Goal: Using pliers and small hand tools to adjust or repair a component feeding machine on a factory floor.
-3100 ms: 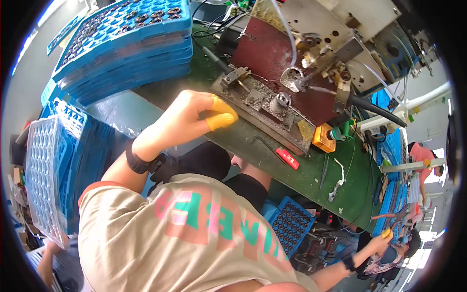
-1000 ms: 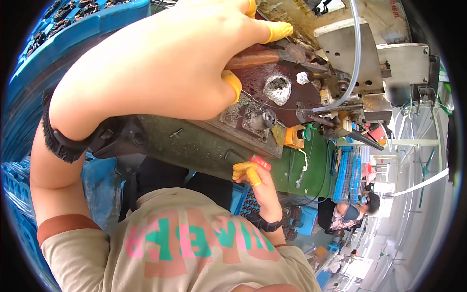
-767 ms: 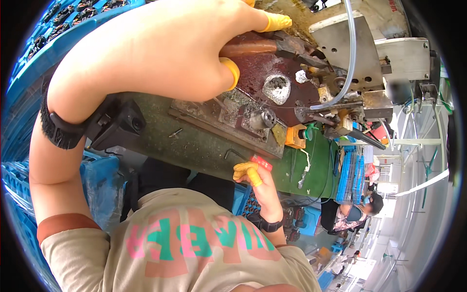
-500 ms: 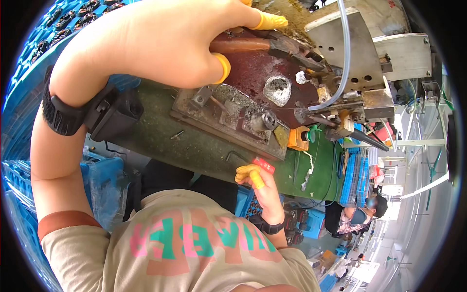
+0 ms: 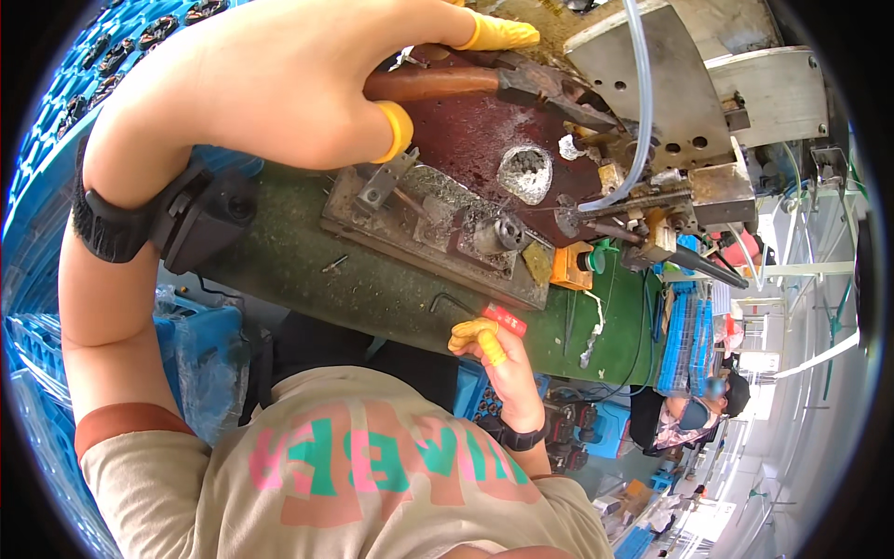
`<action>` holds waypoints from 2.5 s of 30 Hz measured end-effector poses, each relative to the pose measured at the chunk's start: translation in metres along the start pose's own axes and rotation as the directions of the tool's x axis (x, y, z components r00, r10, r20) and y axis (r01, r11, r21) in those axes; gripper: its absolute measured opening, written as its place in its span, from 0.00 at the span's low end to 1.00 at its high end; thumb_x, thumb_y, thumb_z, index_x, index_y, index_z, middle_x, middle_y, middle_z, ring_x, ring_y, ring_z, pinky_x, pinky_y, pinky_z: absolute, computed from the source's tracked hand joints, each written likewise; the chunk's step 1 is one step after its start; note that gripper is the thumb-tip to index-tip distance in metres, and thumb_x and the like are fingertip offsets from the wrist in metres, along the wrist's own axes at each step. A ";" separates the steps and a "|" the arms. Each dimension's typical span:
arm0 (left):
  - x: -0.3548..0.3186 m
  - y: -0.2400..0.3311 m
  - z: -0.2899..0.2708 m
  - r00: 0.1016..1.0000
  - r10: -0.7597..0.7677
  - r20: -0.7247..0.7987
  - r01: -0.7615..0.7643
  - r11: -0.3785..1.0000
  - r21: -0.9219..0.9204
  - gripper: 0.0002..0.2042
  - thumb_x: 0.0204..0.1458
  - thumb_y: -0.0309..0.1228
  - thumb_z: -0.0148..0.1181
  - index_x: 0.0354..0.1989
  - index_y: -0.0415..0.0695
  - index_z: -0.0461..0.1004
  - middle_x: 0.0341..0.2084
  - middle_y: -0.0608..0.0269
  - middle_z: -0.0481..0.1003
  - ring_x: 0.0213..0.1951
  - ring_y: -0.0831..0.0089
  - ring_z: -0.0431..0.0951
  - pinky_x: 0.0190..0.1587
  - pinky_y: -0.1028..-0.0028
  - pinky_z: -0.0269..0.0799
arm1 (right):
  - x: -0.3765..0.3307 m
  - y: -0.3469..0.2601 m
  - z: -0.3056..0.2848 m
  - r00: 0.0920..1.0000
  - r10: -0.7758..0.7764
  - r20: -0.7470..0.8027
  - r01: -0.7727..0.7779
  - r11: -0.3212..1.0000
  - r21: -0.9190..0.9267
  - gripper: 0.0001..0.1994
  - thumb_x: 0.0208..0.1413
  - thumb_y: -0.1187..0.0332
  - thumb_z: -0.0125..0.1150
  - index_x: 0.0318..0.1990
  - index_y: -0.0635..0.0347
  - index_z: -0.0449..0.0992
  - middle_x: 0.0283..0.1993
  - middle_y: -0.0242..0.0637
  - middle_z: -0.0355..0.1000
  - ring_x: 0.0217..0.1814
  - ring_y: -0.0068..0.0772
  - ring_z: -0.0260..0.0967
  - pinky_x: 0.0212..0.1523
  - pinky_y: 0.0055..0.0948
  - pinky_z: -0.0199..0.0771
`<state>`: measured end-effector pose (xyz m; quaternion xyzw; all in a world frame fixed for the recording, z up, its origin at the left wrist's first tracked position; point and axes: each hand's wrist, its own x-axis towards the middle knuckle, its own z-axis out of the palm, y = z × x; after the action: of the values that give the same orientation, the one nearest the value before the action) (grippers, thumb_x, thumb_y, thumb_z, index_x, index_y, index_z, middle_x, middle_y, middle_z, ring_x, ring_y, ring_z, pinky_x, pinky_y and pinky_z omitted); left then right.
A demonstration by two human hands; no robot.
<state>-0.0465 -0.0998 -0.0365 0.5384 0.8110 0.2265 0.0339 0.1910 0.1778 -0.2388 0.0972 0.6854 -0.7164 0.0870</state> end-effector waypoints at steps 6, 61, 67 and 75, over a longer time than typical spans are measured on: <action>0.006 -0.005 0.001 1.000 0.014 0.015 -0.014 1.000 -0.013 0.39 0.40 0.30 0.52 0.66 0.34 0.50 0.35 0.48 0.61 0.38 0.55 0.60 0.46 0.63 0.58 | 0.000 0.001 -0.001 1.000 -0.005 0.007 0.004 1.000 0.031 0.18 0.65 0.60 0.46 0.48 0.68 0.72 0.45 0.38 0.73 0.46 0.29 0.72 0.49 0.28 0.71; 0.004 -0.049 0.071 0.816 0.385 -0.430 -0.420 0.907 0.014 0.35 0.31 0.18 0.55 0.59 0.37 0.64 0.38 0.50 0.66 0.41 0.53 0.66 0.46 0.66 0.64 | 0.063 -0.208 0.084 0.363 -0.882 0.301 -0.491 -0.456 -0.742 0.19 0.41 0.52 0.71 0.35 0.55 0.79 0.35 0.34 0.66 0.41 0.37 0.64 0.42 0.34 0.60; -0.010 -0.052 0.070 0.816 0.391 -0.426 -0.429 0.903 0.008 0.35 0.32 0.18 0.54 0.59 0.37 0.64 0.37 0.50 0.66 0.41 0.53 0.66 0.45 0.66 0.65 | 0.069 -0.211 0.083 0.387 -0.843 0.373 -0.498 -0.532 -0.684 0.16 0.40 0.56 0.73 0.33 0.54 0.79 0.34 0.33 0.70 0.41 0.38 0.66 0.43 0.35 0.60; -0.009 -0.057 0.074 0.802 0.450 -0.392 -0.483 0.875 0.016 0.35 0.32 0.17 0.54 0.59 0.37 0.64 0.37 0.50 0.66 0.40 0.53 0.66 0.44 0.67 0.65 | 0.066 -0.210 0.084 0.451 -0.780 0.434 -0.464 -0.620 -0.633 0.15 0.39 0.63 0.74 0.36 0.55 0.79 0.35 0.31 0.75 0.41 0.35 0.68 0.45 0.34 0.62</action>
<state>-0.0695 -0.1014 -0.1272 0.6642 0.6338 0.3628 -0.1596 0.0711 0.1044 -0.0495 -0.0287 0.8072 0.4137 -0.4201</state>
